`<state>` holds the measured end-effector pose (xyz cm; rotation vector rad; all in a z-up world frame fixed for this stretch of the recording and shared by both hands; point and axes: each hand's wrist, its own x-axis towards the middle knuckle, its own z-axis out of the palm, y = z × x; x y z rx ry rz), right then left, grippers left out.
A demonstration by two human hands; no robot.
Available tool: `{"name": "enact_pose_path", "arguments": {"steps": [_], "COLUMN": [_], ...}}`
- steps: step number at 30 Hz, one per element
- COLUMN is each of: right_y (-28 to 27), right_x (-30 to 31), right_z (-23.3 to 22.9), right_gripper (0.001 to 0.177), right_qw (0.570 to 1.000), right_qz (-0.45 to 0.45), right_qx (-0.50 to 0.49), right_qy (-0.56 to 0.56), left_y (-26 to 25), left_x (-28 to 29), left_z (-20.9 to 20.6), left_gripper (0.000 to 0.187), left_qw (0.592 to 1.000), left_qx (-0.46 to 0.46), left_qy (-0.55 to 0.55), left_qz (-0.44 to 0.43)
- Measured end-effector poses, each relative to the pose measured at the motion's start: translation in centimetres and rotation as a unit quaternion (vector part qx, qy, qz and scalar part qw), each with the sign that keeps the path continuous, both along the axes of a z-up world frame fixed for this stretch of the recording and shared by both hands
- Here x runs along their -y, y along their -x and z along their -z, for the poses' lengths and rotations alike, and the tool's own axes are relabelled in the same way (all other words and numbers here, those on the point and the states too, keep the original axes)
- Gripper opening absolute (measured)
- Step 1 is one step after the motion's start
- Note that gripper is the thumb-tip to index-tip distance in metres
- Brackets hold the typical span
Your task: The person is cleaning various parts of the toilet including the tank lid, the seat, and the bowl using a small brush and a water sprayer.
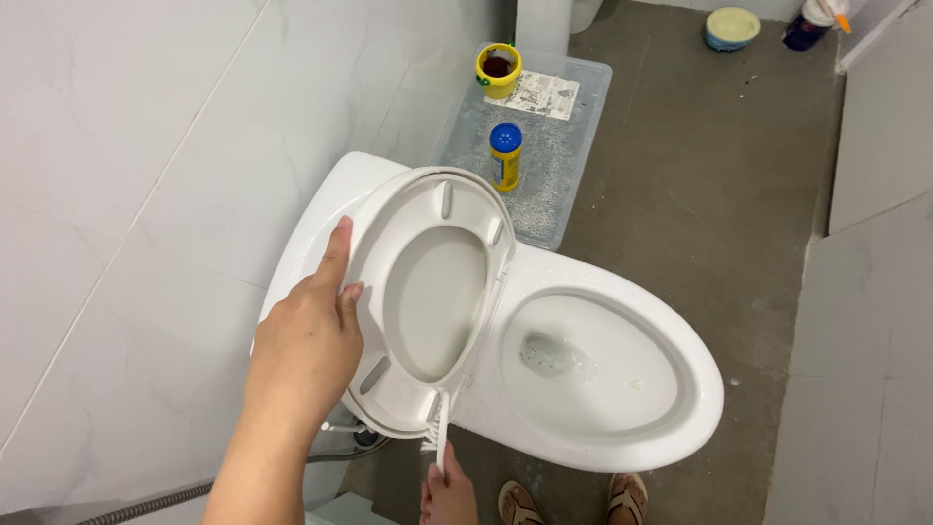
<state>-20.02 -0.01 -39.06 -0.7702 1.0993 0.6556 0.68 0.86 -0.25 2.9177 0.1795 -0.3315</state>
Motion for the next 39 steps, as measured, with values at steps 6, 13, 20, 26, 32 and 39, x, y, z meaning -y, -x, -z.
{"name": "enact_pose_path", "arguments": {"steps": [6, 13, 20, 26, 32, 39], "right_y": [-5.5, 0.8, 0.9, 0.3, 1.0, 0.8], "right_x": [2.6, 1.7, -3.9, -1.9, -2.2, -2.5], "right_z": [0.8, -4.6, -2.6, -5.0, -6.0, -4.6], "right_gripper": [0.050, 0.061, 0.063, 0.058, 0.053, 0.057], "right_qw": [0.995, 0.993, 0.945, 0.929, 0.930, 0.927], "right_qz": [0.036, 0.012, -0.054, -0.051, -0.122, -0.087], "right_qx": [0.005, 0.027, 0.287, 0.337, 0.287, 0.299], "right_qy": [-0.088, -0.118, 0.145, 0.142, 0.194, 0.208], "left_y": [0.0, -0.2, -0.2, 0.0, -0.1, -0.2], "left_x": [-0.8, -0.9, -0.5, -0.7, -1.0, -0.8], "left_z": [0.7, 0.7, -0.1, 0.3, 0.6, 0.3], "left_gripper": [0.065, 0.066, 0.066, 0.066, 0.069, 0.067], "left_qw": [0.999, 0.999, 1.000, 1.000, 0.999, 0.999], "left_qx": [0.032, 0.025, -0.015, -0.009, -0.008, 0.018], "left_qy": [-0.010, -0.004, -0.004, -0.006, -0.008, -0.014], "left_qz": [0.031, 0.035, 0.014, 0.024, 0.033, 0.042]}}
